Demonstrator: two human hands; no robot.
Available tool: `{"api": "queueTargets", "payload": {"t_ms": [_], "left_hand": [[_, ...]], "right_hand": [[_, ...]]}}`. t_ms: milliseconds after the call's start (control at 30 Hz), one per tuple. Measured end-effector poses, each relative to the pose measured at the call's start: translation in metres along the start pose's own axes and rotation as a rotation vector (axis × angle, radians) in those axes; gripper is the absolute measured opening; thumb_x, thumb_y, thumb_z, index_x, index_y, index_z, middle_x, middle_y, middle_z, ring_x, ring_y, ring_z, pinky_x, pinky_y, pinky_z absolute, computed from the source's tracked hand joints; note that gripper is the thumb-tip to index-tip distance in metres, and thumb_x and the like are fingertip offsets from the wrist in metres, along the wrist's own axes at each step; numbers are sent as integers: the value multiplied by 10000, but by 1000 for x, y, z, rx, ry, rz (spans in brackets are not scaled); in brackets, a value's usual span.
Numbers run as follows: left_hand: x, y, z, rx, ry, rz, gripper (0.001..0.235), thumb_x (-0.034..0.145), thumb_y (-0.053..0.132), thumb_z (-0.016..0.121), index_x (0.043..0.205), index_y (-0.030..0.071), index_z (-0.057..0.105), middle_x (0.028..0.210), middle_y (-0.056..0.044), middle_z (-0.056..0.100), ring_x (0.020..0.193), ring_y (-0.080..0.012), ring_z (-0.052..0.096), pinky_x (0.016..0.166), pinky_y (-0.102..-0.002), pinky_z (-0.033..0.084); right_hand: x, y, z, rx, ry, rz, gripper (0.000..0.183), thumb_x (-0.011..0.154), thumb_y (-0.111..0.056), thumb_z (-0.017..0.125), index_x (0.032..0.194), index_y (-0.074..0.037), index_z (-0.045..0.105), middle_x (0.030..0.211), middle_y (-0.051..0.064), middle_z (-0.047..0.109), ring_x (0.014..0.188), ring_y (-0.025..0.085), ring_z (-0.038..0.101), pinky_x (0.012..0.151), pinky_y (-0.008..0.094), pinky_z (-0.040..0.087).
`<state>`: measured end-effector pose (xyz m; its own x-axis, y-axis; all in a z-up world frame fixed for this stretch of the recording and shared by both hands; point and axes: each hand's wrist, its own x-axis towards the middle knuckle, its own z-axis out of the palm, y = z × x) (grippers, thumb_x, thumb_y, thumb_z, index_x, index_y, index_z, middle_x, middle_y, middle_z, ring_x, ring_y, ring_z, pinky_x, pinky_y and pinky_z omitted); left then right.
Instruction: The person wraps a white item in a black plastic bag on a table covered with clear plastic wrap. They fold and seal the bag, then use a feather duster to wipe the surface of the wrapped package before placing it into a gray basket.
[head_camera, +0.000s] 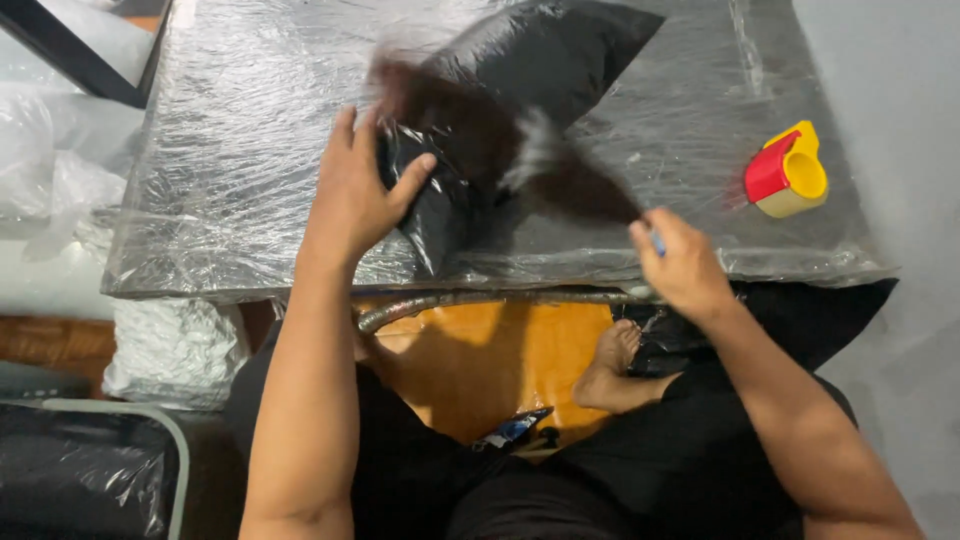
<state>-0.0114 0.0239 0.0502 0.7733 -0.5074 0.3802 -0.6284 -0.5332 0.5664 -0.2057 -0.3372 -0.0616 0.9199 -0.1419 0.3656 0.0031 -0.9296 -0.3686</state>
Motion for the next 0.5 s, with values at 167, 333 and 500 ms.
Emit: {"api": "queueTargets", "payload": {"t_ms": [167,333,500], "left_hand": [[3,-7,5,85,85,-195,681,1007,533,692,1445,42,519,1360,-228,522,1243,-475,577,961,-620,507],[6,-24,8,58,116,-205,601,1024,543,671,1365,58,569,1313,-201,559,1123,-492,635,883,-606,543],[9,-20,4,68,124,-197,608,1012,577,675,1338,68,613,1348,-175,554,1139,-460,648,898,-559,559]], "right_hand": [[4,-26,4,1,10,293,371,1147,-358,481,1059,-31,633,861,274,696,854,498,705,713,567,537],[4,-30,21,86,5,-16,212,1073,-253,581,1029,-68,673,820,169,702,779,377,727,671,431,572],[7,-47,24,144,105,151,279,1146,-222,489,1036,5,608,769,228,683,692,438,694,605,495,541]]}}
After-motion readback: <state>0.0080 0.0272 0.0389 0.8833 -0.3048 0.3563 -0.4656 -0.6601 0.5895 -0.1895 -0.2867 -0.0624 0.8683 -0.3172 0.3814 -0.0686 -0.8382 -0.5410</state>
